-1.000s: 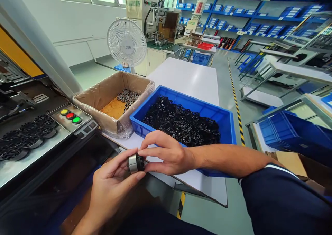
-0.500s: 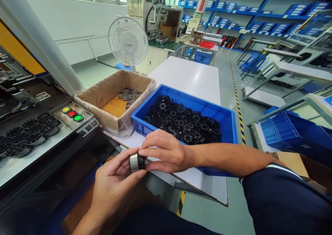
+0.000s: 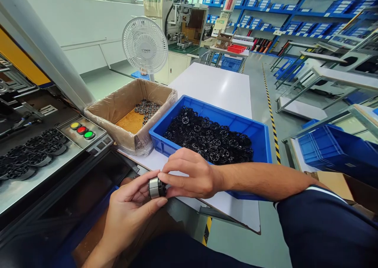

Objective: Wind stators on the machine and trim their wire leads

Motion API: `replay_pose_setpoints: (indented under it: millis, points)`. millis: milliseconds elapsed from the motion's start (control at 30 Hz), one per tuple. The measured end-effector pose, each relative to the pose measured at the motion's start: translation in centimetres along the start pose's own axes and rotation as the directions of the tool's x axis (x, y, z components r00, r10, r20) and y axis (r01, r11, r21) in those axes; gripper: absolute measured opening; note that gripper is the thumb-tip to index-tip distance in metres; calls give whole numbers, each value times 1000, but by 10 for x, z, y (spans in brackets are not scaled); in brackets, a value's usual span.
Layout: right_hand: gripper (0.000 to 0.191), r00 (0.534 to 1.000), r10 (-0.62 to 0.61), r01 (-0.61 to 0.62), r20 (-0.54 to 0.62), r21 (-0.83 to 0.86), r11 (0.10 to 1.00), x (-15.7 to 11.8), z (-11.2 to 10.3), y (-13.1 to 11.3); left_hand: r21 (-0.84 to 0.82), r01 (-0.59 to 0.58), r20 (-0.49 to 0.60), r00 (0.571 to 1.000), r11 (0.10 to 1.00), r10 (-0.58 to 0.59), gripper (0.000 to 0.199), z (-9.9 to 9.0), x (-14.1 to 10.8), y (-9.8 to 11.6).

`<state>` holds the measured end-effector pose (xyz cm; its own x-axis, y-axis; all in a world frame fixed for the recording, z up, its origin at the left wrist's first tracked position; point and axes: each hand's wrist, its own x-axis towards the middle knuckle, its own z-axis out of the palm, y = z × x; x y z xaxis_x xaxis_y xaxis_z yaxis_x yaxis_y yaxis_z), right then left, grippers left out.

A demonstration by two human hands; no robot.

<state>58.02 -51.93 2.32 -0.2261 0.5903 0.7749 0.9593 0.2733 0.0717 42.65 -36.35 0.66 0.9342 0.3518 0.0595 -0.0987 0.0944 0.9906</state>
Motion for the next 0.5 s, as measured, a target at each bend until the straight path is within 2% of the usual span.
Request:
replay_pose_setpoints:
  millis: [200,367,500]
  points:
    - [31,999,-45,46,15,-37,998,0,0,-3,-7,39,29,999,999,-39,44,1,-1,5]
    - [31,1000,-21,21,10,-38,999,-2,2,-5,-14,67,80,995,998,-66,46,5,0,3]
    - [31,998,19,-20,56,13,1000,1,0,-9,-1,36,144,989,999,-35,47,6,-11,-4]
